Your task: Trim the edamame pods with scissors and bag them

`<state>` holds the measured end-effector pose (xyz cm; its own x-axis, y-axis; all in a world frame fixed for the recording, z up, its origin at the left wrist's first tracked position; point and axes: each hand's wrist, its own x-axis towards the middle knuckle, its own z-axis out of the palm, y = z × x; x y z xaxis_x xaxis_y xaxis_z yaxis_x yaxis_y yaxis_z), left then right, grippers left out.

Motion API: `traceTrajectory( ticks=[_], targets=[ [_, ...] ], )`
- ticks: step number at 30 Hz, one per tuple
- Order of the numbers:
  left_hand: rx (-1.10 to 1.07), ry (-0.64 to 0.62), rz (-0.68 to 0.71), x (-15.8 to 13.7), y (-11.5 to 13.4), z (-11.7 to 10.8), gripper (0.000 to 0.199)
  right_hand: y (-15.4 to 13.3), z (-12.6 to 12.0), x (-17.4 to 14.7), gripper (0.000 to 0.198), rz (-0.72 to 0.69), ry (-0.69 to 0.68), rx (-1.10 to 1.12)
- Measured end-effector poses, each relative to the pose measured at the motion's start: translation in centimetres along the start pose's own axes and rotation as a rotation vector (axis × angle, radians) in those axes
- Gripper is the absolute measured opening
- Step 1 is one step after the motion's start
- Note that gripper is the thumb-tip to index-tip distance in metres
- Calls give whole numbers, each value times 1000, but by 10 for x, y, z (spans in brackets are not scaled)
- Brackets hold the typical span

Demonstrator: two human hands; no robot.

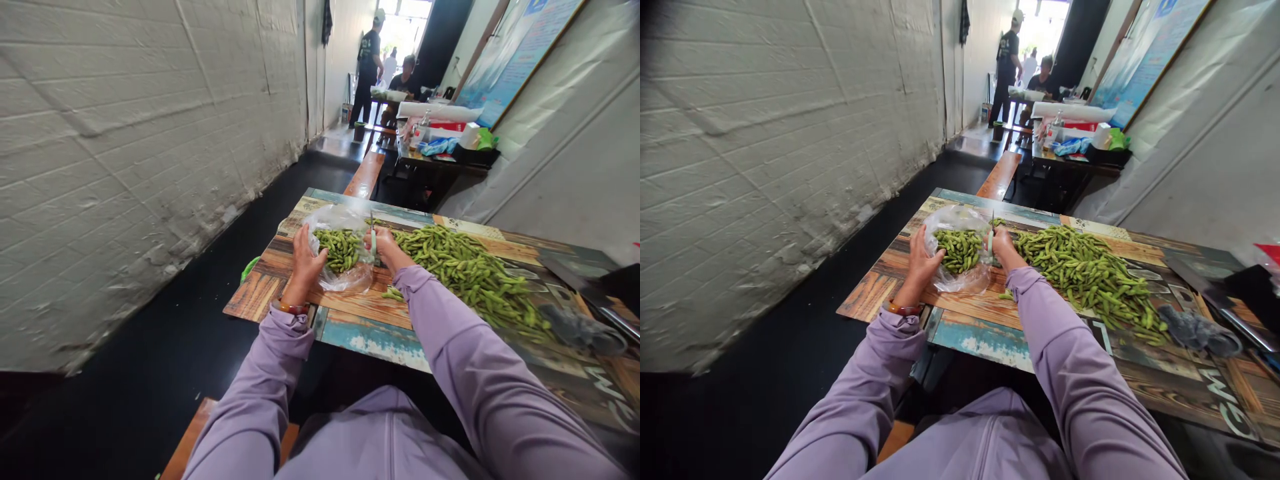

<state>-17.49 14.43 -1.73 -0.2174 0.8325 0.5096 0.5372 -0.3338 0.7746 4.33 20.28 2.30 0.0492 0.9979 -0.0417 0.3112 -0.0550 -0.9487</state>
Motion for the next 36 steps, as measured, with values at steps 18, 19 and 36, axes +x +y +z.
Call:
traceTrajectory(
  ticks=[18, 19, 36],
  targets=[
    [76, 36, 30, -1, 0, 0, 75, -9, -14, -21, 35, 46, 68, 382],
    [111, 47, 40, -1, 2, -2, 74, -7, -17, -24, 36, 48, 75, 391],
    [576, -563, 503, -28, 44, 17, 42, 65, -127, -140, 52, 63, 160, 482]
  ],
)
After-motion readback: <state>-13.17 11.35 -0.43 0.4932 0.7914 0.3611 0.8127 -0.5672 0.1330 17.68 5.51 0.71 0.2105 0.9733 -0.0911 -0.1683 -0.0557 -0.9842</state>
